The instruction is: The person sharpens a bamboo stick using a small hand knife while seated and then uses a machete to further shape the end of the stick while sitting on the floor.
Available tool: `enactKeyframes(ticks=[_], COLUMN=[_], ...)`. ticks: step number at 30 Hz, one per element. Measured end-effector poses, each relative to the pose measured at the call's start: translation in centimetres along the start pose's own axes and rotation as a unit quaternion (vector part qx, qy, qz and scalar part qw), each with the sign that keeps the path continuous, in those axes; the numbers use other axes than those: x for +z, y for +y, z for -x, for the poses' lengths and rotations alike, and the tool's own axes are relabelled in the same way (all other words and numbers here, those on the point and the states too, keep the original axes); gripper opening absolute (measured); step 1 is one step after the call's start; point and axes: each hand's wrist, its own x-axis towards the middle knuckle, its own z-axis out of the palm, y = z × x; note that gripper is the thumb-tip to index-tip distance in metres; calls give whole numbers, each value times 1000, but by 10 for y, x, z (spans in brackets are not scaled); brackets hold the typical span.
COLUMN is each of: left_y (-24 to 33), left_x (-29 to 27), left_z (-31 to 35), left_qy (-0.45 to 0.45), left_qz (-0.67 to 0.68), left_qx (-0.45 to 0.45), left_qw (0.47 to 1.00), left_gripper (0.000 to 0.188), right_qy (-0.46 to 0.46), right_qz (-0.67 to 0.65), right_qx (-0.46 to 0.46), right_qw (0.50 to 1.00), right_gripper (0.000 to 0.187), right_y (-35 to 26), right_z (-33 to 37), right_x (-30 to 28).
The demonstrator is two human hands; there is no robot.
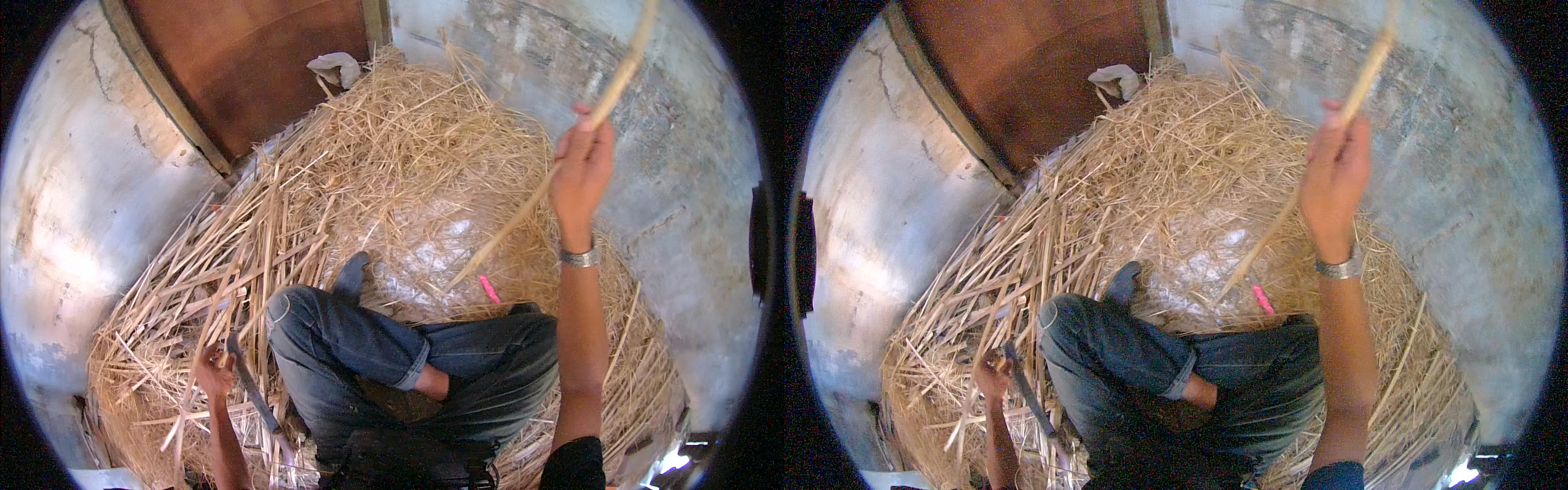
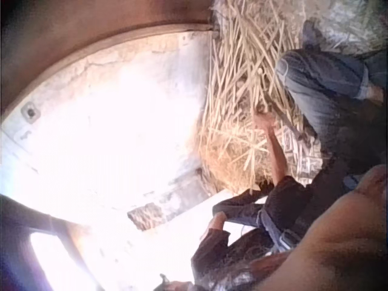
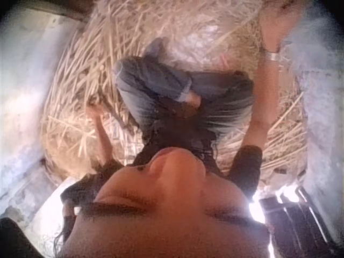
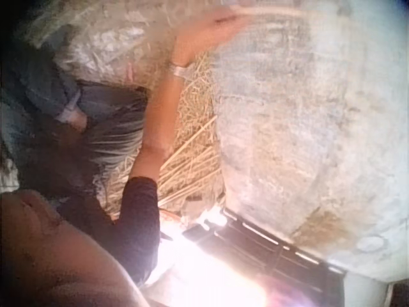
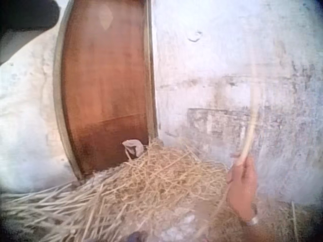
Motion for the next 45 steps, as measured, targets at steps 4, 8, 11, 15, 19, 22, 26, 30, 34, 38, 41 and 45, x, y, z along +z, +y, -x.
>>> enactKeyframes(ticks=[4, 8, 11, 15, 19, 22, 26, 30, 34, 38, 41, 45], left_y=[4, 46, 56, 86, 20, 29, 25, 12, 4, 14, -10, 4], left_x=[-38, -62, -16, 60, 113, 117, 118, 126, 139, 150, 156, 167], left_z=[-37, -65, -43, 28, 75, 78, 74, 58, 45, 39, 33, 25], left_qy=[30, -67, 131, -167, -202, -198, -178, -124, -78, -88, -55, -92], left_qz=[122, -136, -295, -254, -154, -273, -269, -345, -408, -328, -370, -249], left_qx=[5, 82, 153, 211, 207, 257, 199, 246, 278, 272, 357, 267], left_qw=[992, 985, 934, 929, 945, 906, 926, 897, 866, 900, 856, 926], left_gripper=[24, 50, 69, 76, 75, 80, 66, 50, 48, 51, 53, 47], right_qy=[-41, -43, -36, -48, -54, -105, -216, -256, -278, -309, -323, -360], right_qz=[30, 12, 8, 23, 42, 71, 37, 19, 27, -27, -40, -4], right_qx=[28, 22, 17, 45, 44, 85, 120, 120, 91, 85, 78, 109], right_qw=[998, 999, 999, 998, 997, 988, 968, 959, 956, 947, 942, 927], right_gripper=[27, 27, 26, 24, 22, 20, 21, 19, 17, 17, 18, 17], right_y=[7, 15, 19, 19, 12, 8, 12, 12, 6, -4, -6, -12], right_z=[14, 15, 17, 21, 22, 24, 27, 26, 21, 18, 16, 16], right_x=[6, 3, 1, -12, -17, -22, -24, -21, -7, 5, 6, 2])
